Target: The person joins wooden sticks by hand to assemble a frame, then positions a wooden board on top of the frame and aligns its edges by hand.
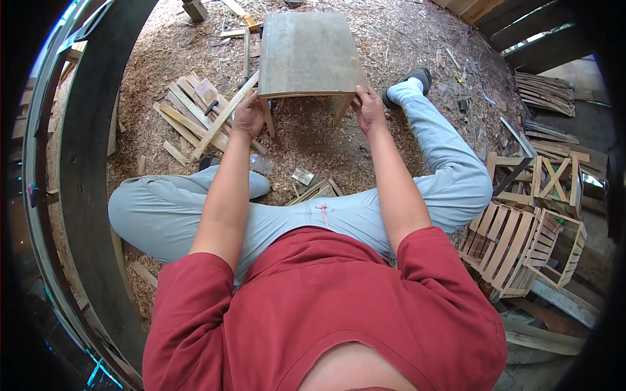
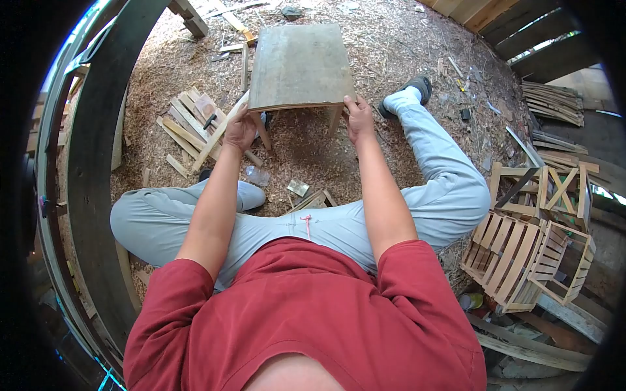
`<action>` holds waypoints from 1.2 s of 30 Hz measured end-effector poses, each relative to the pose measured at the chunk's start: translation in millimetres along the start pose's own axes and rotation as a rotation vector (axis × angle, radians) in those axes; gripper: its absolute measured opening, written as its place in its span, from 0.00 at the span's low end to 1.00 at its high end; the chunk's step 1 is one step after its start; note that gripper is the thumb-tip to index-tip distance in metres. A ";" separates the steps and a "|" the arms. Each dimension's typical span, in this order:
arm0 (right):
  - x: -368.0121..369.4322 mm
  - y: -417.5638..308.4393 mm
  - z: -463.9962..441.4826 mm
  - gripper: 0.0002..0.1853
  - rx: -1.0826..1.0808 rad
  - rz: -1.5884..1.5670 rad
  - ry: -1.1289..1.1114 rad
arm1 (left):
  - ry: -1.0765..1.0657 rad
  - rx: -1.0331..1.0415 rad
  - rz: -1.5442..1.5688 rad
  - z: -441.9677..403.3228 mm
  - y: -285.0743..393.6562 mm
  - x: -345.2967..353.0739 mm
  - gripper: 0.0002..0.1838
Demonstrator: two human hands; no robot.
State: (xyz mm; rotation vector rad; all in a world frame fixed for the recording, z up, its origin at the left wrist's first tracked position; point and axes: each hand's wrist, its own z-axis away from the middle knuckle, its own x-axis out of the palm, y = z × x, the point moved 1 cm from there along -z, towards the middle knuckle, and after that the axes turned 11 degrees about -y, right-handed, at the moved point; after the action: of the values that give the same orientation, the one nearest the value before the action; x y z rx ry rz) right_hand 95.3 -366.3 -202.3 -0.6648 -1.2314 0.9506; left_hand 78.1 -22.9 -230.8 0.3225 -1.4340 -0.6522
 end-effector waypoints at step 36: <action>-4.5 -7.2 2.4 0.15 0.020 -0.051 -0.052 | -0.194 -0.010 0.063 -7.5 -6.5 -28.5 0.16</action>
State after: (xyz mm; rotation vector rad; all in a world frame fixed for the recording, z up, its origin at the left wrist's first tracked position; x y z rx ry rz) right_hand 94.4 -373.8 -197.7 -0.5936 -1.2769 0.9420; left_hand 83.9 -12.5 -258.5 0.2095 -1.6184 -0.6526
